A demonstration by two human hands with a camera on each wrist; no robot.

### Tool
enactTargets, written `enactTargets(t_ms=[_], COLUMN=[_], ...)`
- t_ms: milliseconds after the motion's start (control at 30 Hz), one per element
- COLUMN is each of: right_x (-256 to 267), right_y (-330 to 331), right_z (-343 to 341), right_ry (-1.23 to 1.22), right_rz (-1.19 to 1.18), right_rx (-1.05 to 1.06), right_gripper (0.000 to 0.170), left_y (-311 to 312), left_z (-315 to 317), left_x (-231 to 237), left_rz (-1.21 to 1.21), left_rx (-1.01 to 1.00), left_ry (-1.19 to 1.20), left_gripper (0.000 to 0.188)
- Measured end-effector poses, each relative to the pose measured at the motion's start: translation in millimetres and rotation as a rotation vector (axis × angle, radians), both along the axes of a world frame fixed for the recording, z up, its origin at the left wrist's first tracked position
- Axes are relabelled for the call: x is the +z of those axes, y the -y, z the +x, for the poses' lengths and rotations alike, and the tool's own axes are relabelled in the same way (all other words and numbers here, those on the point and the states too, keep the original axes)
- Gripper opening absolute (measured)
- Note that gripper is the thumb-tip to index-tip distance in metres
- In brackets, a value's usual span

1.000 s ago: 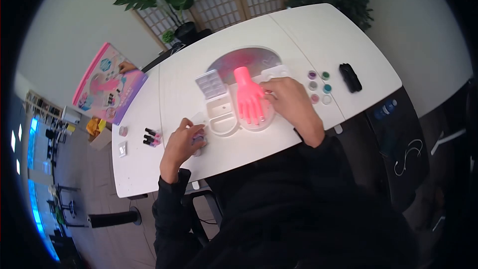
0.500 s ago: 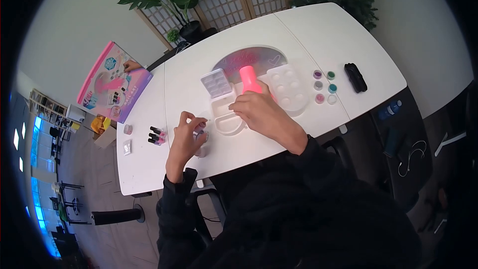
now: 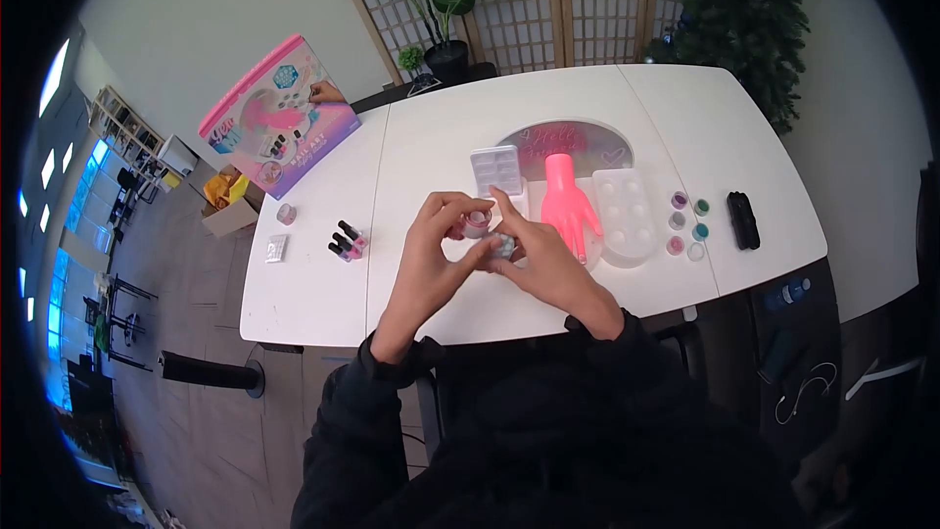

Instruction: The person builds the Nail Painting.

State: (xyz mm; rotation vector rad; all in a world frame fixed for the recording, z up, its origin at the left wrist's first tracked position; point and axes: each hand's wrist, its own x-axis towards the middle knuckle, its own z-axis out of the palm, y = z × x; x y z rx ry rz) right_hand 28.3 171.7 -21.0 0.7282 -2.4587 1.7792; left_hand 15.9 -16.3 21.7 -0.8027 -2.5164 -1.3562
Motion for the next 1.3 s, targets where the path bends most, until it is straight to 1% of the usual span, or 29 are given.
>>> enactTargets(t_ms=[67,100,133,200,233,267,333,367,400,467,500,567,667,733,800,867,933,967,1100,1167,1200,1267,1300], right_x=[-4,-5,-7,-8,-3,-3,-4,-2,3,9,7,2,1,-5,-6,-4,-6,-7,-8,-5,-6,-8,-8], right_y=[-5,-9,-12,-24,-26,-31,-37,-38,-40,-41,-40,-41,-42,-42,-42,-42,-45,-46,-46,-45,-45,-45,-47], right_z=[-2,-2,-2,-8,-6,-9,-12,-10,-8,-8,-8,-9,-9,-10,-9,-7,-6,-6,-12,-12,-12,-12,-14], right_ry=[-0.09,-0.051,-0.053,-0.188,-0.148,-0.151,-0.187,-0.076,-0.069,0.108,0.108,-0.072,-0.089,-0.116,-0.146,-0.126,-0.134,-0.152,-0.209,0.02,0.018,-0.144,-0.147], right_rz=[0.022,0.012,0.019,0.138,0.114,0.118,0.116,0.085,0.087,0.126,0.131,0.168,0.175,0.173,0.17,0.186,0.203,0.225,0.188,0.08,0.077,0.026,0.025], right_rx=[-0.038,-0.049,-0.048,-0.118,-0.167,-0.167,-0.227,-0.232,-0.233,-0.26,-0.25,-0.292,-0.235,-0.241,-0.251,-0.246,-0.253,-0.252,-0.251,-0.28,-0.283,-0.346,-0.349], right_gripper=[0.089,0.075,0.075,0.062,0.036,0.036,0.021,0.02,0.02,0.028,0.028,0.037,0.041,0.044,0.046,0.051,0.053,0.054,0.059,0.062,0.062,0.058,0.058], left_y=[4,8,11,14,20,22,29,30,29,21,16,7,-6,-10,-10,-13,-15,-15,-14,-14,-15,-16,-16], left_z=[-7,-10,-9,-13,-17,-22,-30,-35,-37,-41,-42,-43,-48,-54,-61,-61,-58,-59,-65,-66,-65,-64,-62], left_x=[-2,-4,-4,-3,-4,-7,-17,-23,-29,-34,-37,-39,-53,-65,-73,-67,-61,-62,-68,-69,-69,-66,-64], left_rz=[0.044,0.059,0.066,0.115,0.027,0.032,-0.206,-0.193,-0.192,-0.116,-0.078,-0.09,-0.101,-0.218,-0.214,-0.212,-0.098,-0.102,-0.07,-0.071,-0.087,-0.105,-0.259], left_rx=[-0.032,-0.029,-0.029,0.021,0.033,0.033,0.09,0.052,0.05,-0.012,-0.035,-0.014,0.0,0.04,0.022,0.0,0.026,0.023,-0.042,-0.059,-0.06,-0.067,-0.009], left_ry=[0.034,0.048,0.046,0.088,0.07,0.068,0.123,0.191,0.198,0.176,0.137,0.12,0.065,-0.277,-0.258,-0.236,0.036,0.04,-0.002,-0.017,-0.006,-0.001,-0.081], left_gripper=[0.035,0.032,0.032,0.034,0.037,0.037,0.039,0.036,0.036,0.032,0.031,0.031,0.03,0.027,0.025,0.023,0.02,0.02,0.02,0.021,0.022,0.023,0.023])
